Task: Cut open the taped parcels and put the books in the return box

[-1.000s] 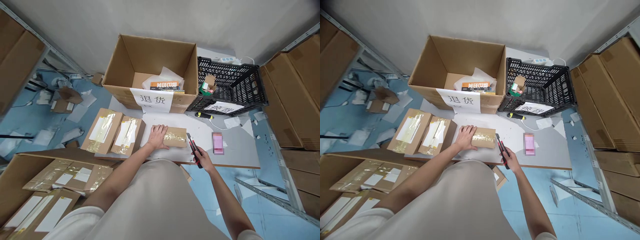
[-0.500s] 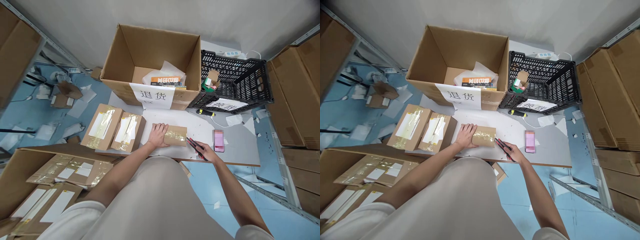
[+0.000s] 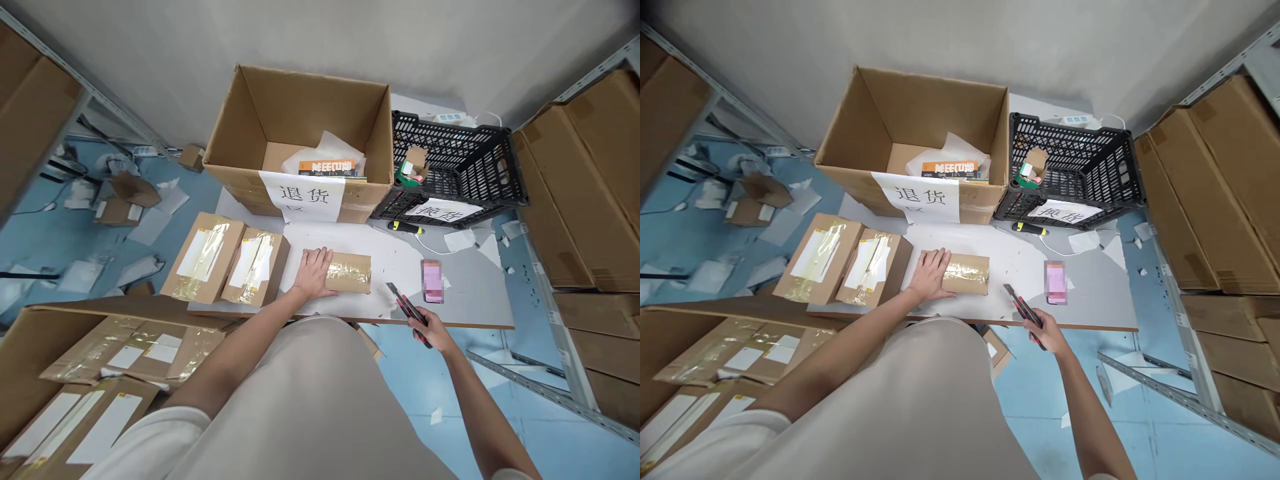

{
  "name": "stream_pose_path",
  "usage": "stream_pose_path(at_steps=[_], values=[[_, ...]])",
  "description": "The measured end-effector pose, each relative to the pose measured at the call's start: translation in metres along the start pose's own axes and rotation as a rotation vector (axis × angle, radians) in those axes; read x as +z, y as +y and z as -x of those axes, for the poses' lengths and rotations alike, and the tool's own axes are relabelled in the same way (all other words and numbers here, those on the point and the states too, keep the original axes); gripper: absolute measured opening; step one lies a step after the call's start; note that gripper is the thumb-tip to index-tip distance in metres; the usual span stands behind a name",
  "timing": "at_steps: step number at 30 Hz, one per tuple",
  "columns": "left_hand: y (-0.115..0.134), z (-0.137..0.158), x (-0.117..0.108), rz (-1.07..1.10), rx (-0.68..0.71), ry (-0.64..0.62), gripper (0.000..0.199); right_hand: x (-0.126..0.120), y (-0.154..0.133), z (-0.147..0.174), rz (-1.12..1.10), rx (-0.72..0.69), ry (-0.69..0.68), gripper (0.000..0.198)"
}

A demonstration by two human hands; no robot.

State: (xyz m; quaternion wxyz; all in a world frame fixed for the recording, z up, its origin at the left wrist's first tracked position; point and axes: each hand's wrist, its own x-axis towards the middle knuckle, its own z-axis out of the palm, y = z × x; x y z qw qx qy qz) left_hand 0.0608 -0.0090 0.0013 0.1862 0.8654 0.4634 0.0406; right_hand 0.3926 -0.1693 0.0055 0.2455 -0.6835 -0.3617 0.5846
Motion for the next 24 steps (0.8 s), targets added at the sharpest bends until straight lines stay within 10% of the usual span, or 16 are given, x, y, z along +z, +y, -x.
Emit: stream_pose_path(at_steps=[10,24], values=[[-0.035,0.056,0.032,0.584,-0.406,0.146,0.08,0.112,-0.018,-0.075,-0.539,-0.203,0.249,0.048],[-0.052,0.044,0.05,0.736,-0.553,0.195,0.039,0.099,-0.019,-0.082,-0.272,-0.206,0.219,0.05]])
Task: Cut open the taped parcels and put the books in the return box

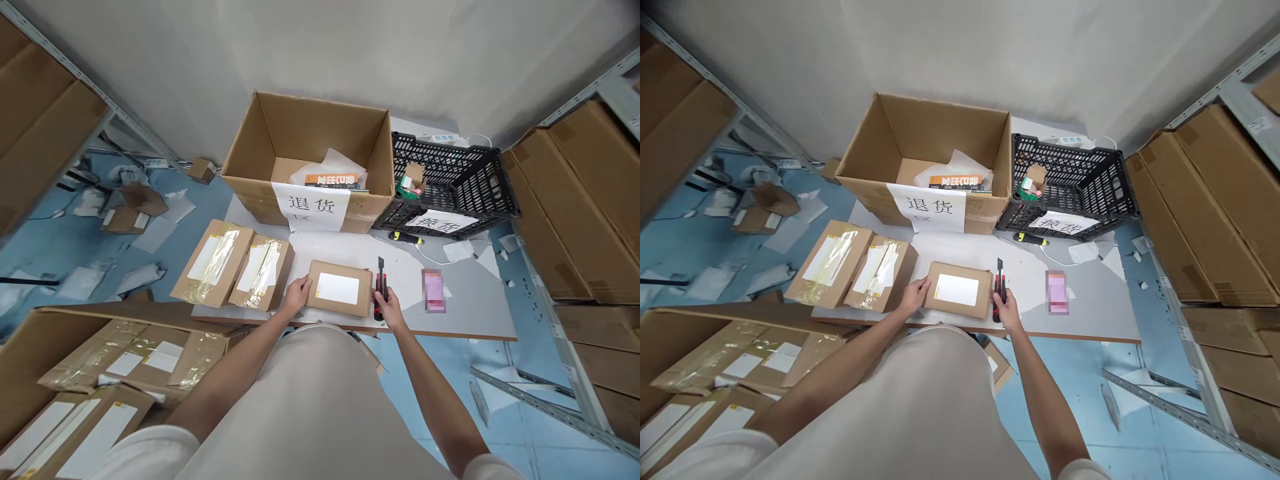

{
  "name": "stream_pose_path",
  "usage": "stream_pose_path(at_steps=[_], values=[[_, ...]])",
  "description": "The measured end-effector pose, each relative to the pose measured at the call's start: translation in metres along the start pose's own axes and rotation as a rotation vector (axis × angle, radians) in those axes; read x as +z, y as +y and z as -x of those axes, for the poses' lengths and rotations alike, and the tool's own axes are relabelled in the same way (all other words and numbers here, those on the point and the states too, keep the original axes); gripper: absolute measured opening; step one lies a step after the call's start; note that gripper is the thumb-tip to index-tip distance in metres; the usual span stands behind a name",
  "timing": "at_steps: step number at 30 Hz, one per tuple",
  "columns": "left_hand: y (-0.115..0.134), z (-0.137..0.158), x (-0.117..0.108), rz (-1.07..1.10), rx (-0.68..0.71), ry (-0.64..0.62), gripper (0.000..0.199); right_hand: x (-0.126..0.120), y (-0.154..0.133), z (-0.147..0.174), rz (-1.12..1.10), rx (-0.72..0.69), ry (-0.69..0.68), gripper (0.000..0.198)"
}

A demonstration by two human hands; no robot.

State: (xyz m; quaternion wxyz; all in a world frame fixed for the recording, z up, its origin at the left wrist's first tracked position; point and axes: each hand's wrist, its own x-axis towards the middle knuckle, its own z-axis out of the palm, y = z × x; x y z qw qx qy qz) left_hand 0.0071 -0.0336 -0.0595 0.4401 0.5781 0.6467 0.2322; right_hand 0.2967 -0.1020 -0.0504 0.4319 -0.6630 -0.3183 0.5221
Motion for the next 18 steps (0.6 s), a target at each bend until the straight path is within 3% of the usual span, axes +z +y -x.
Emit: stream_pose_path(at_steps=[6,11,14,18], values=[[-0.035,0.015,0.0,0.126,-0.065,-0.027,0.042,0.001,0.019,0.022,-0.161,0.043,0.008,0.048],[-0.058,0.041,0.005,0.261,-0.074,-0.133,0.051,0.006,0.037,0.041,-0.149,0.124,0.047,0.048],[-0.057,0.047,0.009,0.351,-0.071,-0.177,0.056,0.011,0.043,0.048,-0.148,0.129,0.057,0.047],[-0.039,0.047,0.003,0.321,-0.066,-0.127,0.049,0.008,0.028,0.045,-0.136,0.077,0.084,0.044]])
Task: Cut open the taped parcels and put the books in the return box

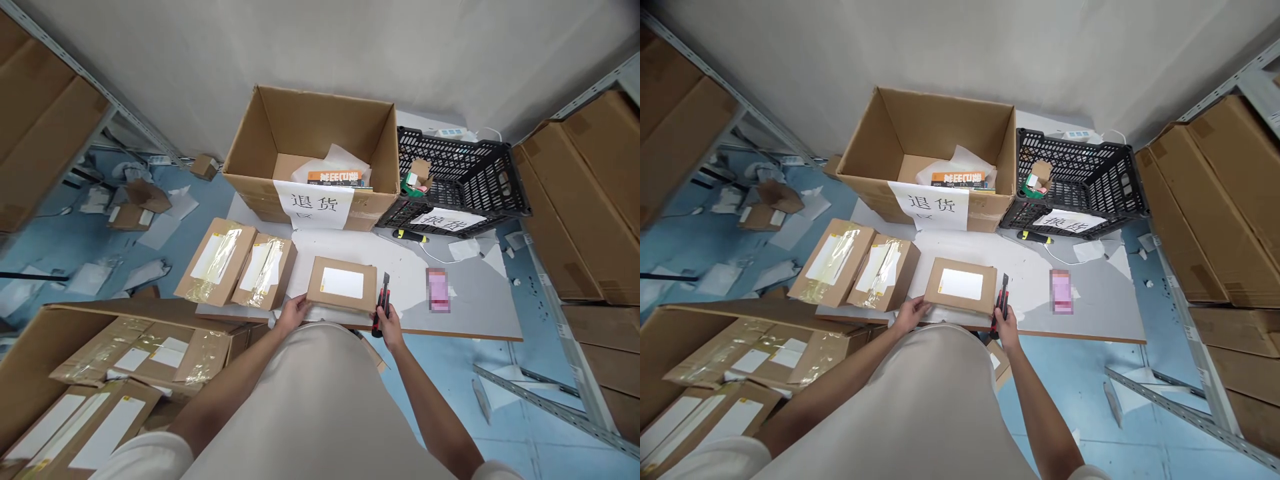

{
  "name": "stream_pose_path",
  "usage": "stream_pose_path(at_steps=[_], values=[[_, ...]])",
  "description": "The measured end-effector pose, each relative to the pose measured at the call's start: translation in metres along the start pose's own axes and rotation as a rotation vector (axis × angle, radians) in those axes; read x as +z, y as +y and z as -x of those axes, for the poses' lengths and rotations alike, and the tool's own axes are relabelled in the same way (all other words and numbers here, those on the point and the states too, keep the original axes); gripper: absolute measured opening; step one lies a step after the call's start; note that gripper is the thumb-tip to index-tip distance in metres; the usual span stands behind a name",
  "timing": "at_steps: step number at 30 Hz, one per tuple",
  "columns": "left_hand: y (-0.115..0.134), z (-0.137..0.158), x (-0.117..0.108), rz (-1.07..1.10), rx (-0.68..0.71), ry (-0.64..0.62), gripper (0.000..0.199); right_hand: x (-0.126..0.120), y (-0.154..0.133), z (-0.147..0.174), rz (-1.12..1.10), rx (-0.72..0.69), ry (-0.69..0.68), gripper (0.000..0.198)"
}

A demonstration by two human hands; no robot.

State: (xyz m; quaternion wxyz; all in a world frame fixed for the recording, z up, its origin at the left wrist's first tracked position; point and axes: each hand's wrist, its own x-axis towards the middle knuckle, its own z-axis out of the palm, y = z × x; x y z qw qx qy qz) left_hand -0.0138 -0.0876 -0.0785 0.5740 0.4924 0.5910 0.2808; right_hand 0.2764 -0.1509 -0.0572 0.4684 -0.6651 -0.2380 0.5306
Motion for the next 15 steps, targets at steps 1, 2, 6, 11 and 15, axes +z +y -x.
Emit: stream_pose_path(at_steps=[1,2,6,11,15], values=[[0.008,-0.001,-0.001,-0.03,0.019,0.032,0.047,-0.001,-0.008,-0.003,-0.002,-0.022,0.005,0.044],[0.017,-0.002,-0.001,-0.074,0.048,0.076,0.044,-0.003,-0.017,-0.007,0.0,-0.046,0.007,0.044],[0.054,-0.013,0.002,-0.348,0.189,0.196,0.045,-0.005,-0.05,-0.031,0.175,-0.153,0.014,0.044],[0.069,-0.02,0.016,-0.573,0.367,0.299,0.044,0.0,-0.055,-0.049,0.362,-0.212,0.075,0.044],[0.058,-0.012,0.031,-0.729,0.84,0.11,0.028,-0.003,-0.059,-0.042,0.463,-0.199,0.089,0.046]])
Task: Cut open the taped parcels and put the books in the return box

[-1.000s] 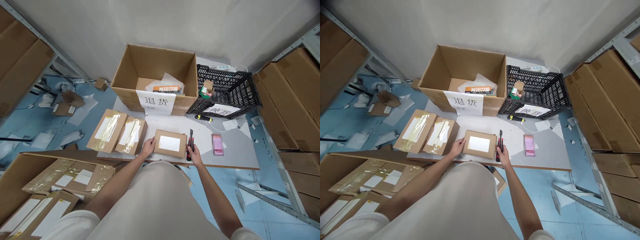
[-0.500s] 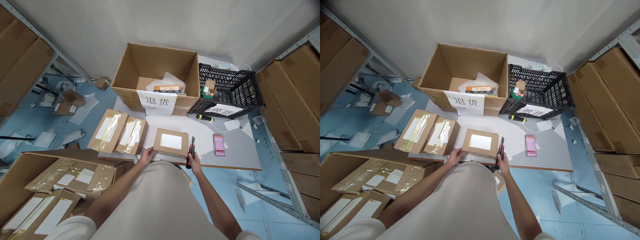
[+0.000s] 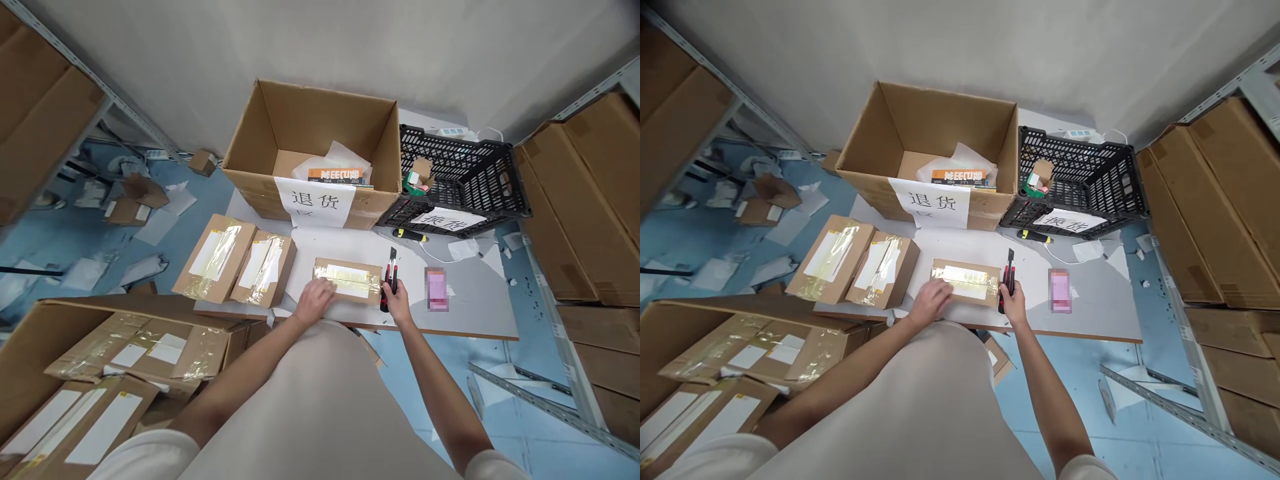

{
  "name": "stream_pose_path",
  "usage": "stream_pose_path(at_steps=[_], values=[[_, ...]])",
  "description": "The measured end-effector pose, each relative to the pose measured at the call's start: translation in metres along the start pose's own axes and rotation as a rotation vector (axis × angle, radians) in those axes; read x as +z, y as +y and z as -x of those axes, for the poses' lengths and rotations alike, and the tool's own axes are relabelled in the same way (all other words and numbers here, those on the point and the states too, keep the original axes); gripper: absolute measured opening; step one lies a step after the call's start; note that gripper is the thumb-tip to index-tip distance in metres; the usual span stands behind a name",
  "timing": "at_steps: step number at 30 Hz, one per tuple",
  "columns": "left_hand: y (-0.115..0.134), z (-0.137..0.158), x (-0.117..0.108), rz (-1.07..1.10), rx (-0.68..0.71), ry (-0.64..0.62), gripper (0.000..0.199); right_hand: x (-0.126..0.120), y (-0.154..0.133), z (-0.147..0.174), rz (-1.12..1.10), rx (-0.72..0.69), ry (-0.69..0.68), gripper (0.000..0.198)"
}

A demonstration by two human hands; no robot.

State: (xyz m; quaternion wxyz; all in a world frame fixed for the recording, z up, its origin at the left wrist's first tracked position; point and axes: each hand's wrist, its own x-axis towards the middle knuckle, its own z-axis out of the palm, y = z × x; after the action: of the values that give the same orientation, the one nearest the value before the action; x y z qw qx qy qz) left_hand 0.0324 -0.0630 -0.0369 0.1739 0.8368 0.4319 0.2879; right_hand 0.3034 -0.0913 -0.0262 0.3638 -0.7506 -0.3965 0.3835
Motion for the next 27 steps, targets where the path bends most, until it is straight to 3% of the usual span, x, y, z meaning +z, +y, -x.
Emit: stream_pose_path(at_steps=[2,4,5,8,11,21,24,27], values=[[0.002,0.006,0.007,0.031,0.185,-0.084,0.026,-0.006,-0.014,0.006,0.153,-0.048,0.025,0.044],[0.001,0.01,0.013,0.067,0.231,-0.111,0.029,-0.008,-0.038,0.011,0.377,-0.167,-0.035,0.041],[0.0,0.011,0.014,0.09,0.23,-0.121,0.031,-0.007,-0.053,0.012,0.501,-0.25,-0.127,0.039],[-0.004,0.014,0.017,0.172,0.195,-0.175,0.034,0.005,-0.097,0.013,0.868,-0.506,-0.568,0.036],[-0.006,0.015,0.019,0.25,0.138,-0.196,0.032,0.024,-0.126,0.008,1.14,-0.609,-0.775,0.034],[-0.008,0.013,0.027,0.273,0.092,-0.159,0.03,0.045,-0.138,0.008,1.355,-0.666,-0.776,0.033],[-0.008,0.012,0.025,0.246,0.088,-0.165,0.029,0.035,-0.137,0.007,1.398,-0.644,-0.742,0.037],[-0.009,0.012,0.024,0.259,0.082,-0.169,0.029,0.005,-0.131,0.003,1.434,-0.587,-0.718,0.039]])
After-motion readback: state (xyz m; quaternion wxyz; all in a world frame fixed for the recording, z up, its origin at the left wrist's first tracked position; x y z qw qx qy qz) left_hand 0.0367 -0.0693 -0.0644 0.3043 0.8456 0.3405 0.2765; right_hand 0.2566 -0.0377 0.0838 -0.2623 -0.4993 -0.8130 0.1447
